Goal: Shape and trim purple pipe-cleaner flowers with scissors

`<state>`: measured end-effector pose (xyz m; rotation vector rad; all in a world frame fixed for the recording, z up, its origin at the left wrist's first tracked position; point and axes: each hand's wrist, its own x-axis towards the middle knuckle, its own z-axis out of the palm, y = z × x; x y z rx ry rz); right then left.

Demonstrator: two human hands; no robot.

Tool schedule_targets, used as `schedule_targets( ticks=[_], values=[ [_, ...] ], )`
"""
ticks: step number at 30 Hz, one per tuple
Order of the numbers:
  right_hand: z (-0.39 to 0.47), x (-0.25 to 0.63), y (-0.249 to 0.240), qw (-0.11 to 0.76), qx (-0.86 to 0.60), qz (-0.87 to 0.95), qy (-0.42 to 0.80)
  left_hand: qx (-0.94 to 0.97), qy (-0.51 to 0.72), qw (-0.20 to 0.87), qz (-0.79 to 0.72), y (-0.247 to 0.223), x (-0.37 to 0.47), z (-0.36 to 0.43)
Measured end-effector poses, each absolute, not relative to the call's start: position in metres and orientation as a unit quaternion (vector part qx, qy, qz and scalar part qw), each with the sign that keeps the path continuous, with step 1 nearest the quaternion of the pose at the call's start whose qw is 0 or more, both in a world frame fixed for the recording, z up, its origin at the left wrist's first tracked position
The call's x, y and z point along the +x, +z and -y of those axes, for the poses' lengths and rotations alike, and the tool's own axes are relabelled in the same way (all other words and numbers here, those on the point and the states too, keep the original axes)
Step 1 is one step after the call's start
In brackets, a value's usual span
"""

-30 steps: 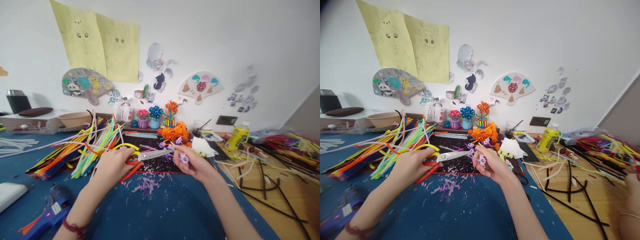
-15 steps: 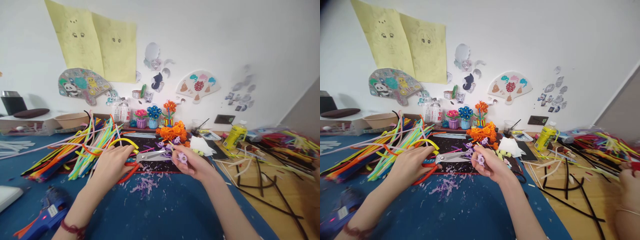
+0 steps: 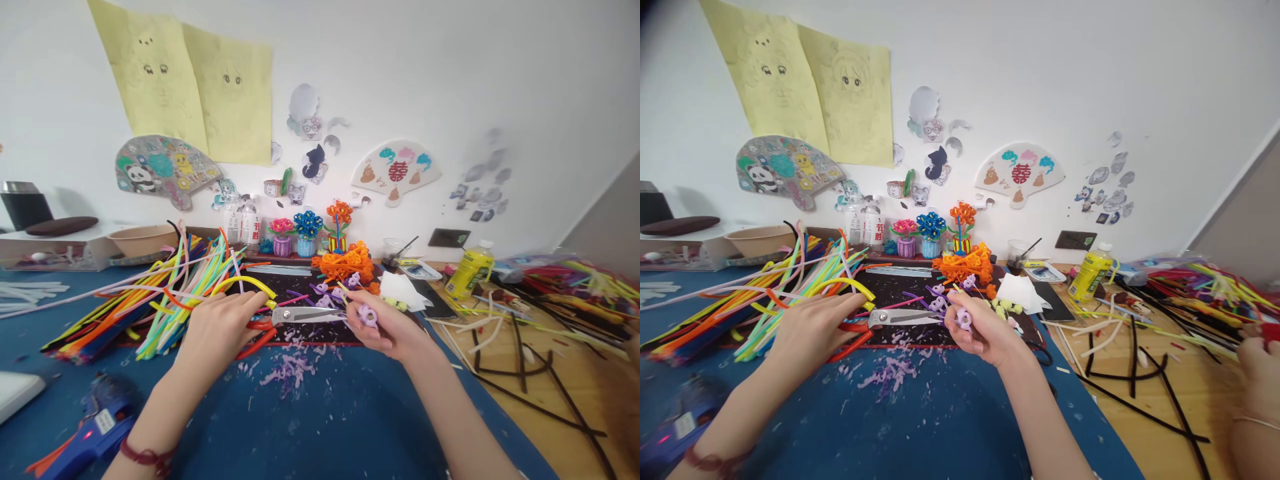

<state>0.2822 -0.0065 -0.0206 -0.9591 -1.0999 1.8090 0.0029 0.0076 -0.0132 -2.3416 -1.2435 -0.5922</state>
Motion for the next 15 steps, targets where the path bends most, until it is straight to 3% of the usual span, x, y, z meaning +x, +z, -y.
schedule_targets(
  ticks=[15],
  values=[
    [0.0085,0.2814,-0.0180,0.381,-0.395,0.438,0.712,-0.826,-0.231,0.239,0.455,-0.0113,0.0054,-0.0044]
  ],
)
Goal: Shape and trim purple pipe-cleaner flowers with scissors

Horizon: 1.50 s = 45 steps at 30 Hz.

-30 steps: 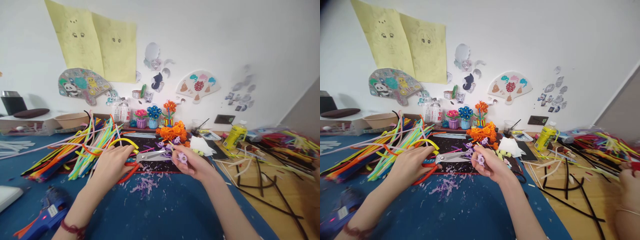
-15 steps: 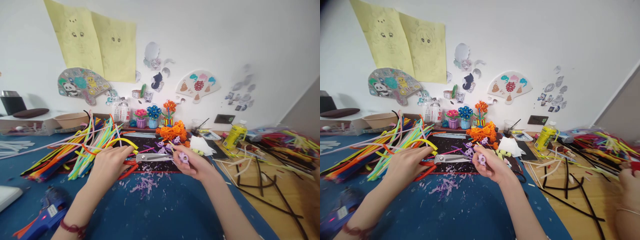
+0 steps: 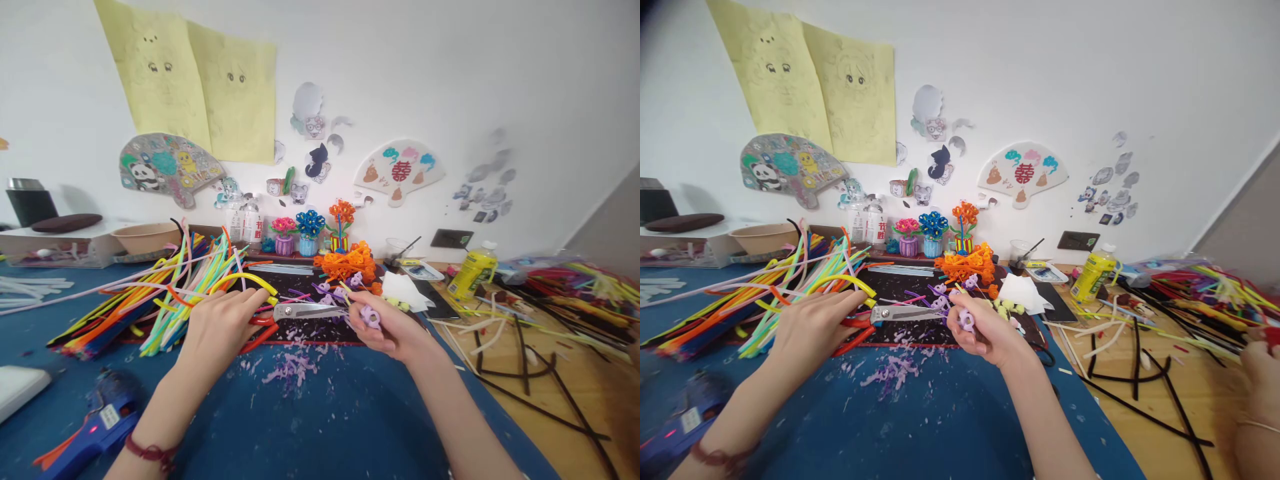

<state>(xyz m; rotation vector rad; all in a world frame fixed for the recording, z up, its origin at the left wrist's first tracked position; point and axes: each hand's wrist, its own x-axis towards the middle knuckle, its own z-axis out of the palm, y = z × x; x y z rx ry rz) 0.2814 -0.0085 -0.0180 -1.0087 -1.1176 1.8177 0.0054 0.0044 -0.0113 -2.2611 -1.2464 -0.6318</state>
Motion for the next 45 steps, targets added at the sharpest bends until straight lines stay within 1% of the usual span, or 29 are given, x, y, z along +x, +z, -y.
schedule_targets(
  ticks=[5,14,19,22,27,30,34,37,39,41,43,45],
  values=[
    [0.009,0.281,-0.018,0.385,-0.400,0.433,0.710,-0.820,-0.222,0.275,0.450,-0.011,0.006,-0.003],
    [0.010,0.282,-0.018,0.386,-0.397,0.439,0.708,-0.805,-0.217,0.288,0.471,-0.007,0.010,0.000],
    [0.009,0.282,-0.018,0.389,-0.402,0.445,0.700,-0.799,-0.203,0.256,0.504,-0.008,0.010,0.000],
    [0.009,0.281,-0.018,0.396,-0.402,0.458,0.687,-0.793,-0.190,0.185,0.549,-0.008,0.009,-0.004],
    [0.012,0.278,-0.015,0.406,-0.423,0.508,0.631,-0.759,-0.241,-0.003,0.604,-0.005,0.013,-0.011],
    [0.014,0.276,-0.013,0.385,-0.431,0.542,0.611,-0.743,-0.334,-0.122,0.567,-0.004,0.020,-0.009],
    [0.017,0.272,-0.011,0.354,-0.437,0.575,0.594,-0.656,-0.467,-0.335,0.490,-0.007,0.030,-0.003],
    [0.019,0.269,-0.011,0.341,-0.446,0.585,0.586,-0.601,-0.492,-0.449,0.441,-0.011,0.036,0.000],
    [0.019,0.269,-0.012,0.338,-0.444,0.586,0.588,-0.583,-0.498,-0.477,0.429,-0.012,0.038,0.000],
    [0.018,0.269,-0.013,0.355,-0.426,0.571,0.606,-0.563,-0.514,-0.478,0.436,-0.012,0.038,-0.001],
    [0.016,0.270,-0.015,0.401,-0.378,0.539,0.638,-0.526,-0.543,-0.473,0.453,-0.012,0.038,-0.002],
    [0.013,0.268,-0.018,0.476,-0.306,0.490,0.663,-0.476,-0.583,-0.480,0.451,-0.013,0.036,-0.003]
  ],
)
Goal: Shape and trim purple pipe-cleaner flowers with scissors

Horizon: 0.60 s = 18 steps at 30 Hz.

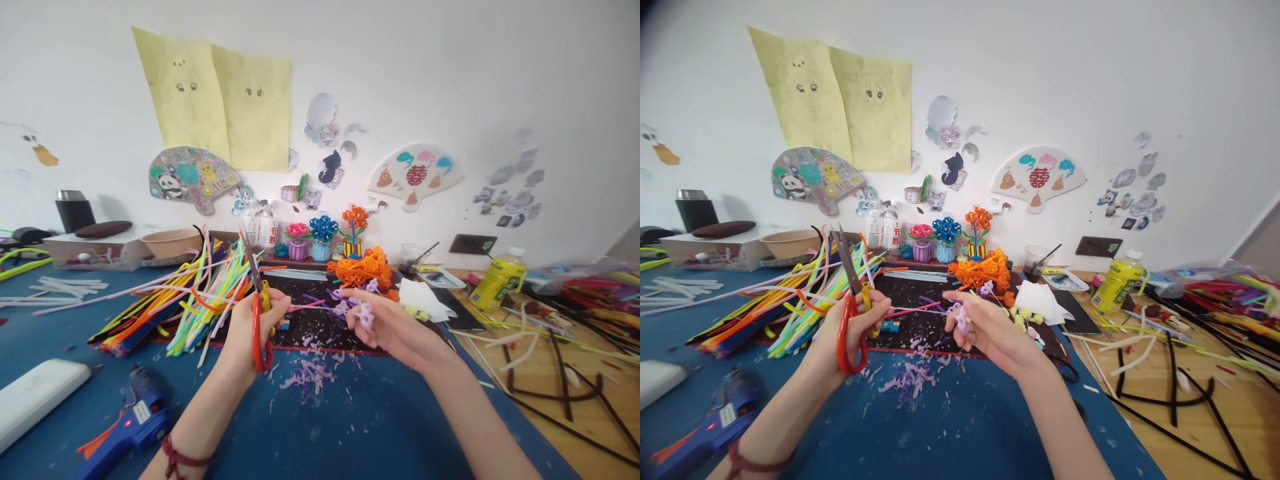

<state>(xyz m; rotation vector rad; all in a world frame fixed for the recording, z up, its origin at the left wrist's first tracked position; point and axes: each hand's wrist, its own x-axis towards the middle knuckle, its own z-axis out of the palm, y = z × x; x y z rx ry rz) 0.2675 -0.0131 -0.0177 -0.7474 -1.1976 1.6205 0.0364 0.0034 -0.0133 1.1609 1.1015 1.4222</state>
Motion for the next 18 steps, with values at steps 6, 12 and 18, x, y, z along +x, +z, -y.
schedule_targets(
  ticks=[6,12,18],
  values=[
    [0.010,0.232,-0.033,0.668,-0.217,0.363,0.612,0.434,0.630,0.500,-0.406,-0.024,0.046,0.000],
    [0.014,0.214,-0.043,0.690,-0.286,0.375,0.549,0.508,0.566,0.477,-0.439,-0.021,0.060,0.011],
    [0.004,0.230,-0.039,0.755,-0.332,0.349,0.444,0.714,0.436,0.241,-0.492,-0.018,0.045,0.004]
  ],
)
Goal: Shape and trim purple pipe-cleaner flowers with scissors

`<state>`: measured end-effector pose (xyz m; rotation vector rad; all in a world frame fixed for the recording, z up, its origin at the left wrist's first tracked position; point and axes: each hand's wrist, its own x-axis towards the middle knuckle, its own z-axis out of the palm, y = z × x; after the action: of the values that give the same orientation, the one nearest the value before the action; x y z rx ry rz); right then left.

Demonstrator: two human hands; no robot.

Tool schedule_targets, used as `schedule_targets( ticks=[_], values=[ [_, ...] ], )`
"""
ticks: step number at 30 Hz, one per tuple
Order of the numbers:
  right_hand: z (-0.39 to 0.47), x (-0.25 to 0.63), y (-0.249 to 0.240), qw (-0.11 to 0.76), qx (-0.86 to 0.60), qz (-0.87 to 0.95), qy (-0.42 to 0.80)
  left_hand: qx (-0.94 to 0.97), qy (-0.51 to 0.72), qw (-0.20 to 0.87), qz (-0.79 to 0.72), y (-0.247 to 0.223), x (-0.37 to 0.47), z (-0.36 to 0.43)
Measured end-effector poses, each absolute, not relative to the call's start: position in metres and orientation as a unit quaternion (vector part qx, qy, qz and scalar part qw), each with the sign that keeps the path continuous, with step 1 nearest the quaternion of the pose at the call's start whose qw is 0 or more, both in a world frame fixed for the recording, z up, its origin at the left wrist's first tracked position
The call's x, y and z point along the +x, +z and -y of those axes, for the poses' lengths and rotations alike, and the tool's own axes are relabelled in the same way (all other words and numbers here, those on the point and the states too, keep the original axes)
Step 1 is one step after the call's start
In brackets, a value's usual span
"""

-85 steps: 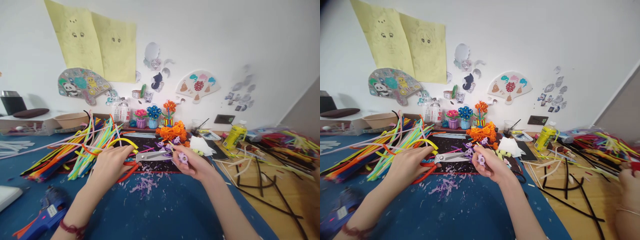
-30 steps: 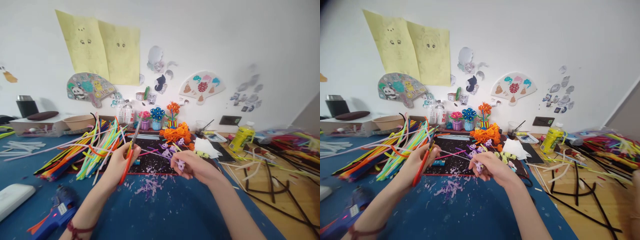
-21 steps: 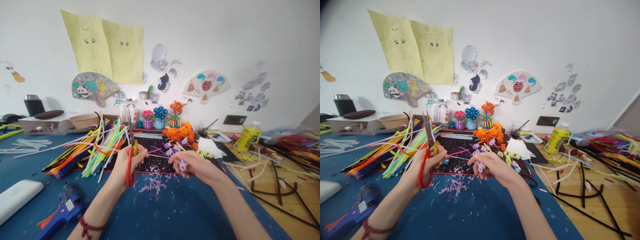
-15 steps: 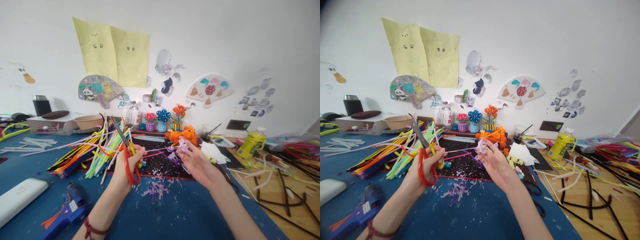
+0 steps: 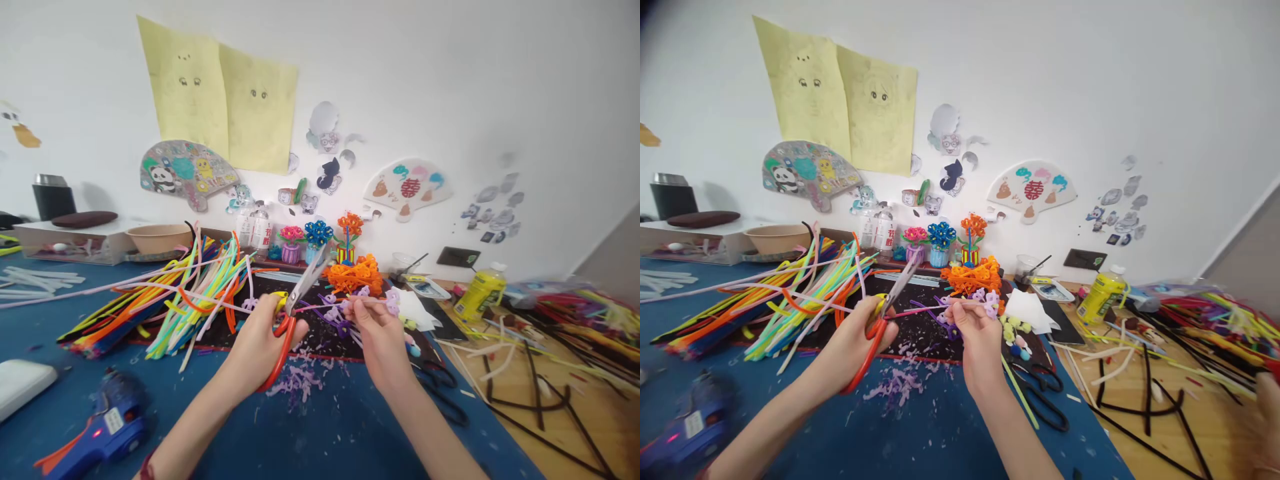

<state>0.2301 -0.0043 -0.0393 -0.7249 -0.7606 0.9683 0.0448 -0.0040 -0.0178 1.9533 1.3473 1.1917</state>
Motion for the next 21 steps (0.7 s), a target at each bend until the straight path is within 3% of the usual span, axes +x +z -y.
schedule_targets(
  ticks=[3,11,21],
  values=[
    [0.002,0.241,-0.033,0.778,-0.325,0.341,0.415,0.762,0.385,0.107,-0.509,-0.021,0.043,0.002],
    [0.005,0.250,-0.025,0.782,-0.311,0.341,0.418,0.775,0.241,-0.017,-0.584,-0.020,0.047,0.005],
    [0.005,0.259,-0.024,0.781,-0.316,0.387,0.376,0.785,0.223,-0.010,-0.578,-0.021,0.042,0.003]
  ],
)
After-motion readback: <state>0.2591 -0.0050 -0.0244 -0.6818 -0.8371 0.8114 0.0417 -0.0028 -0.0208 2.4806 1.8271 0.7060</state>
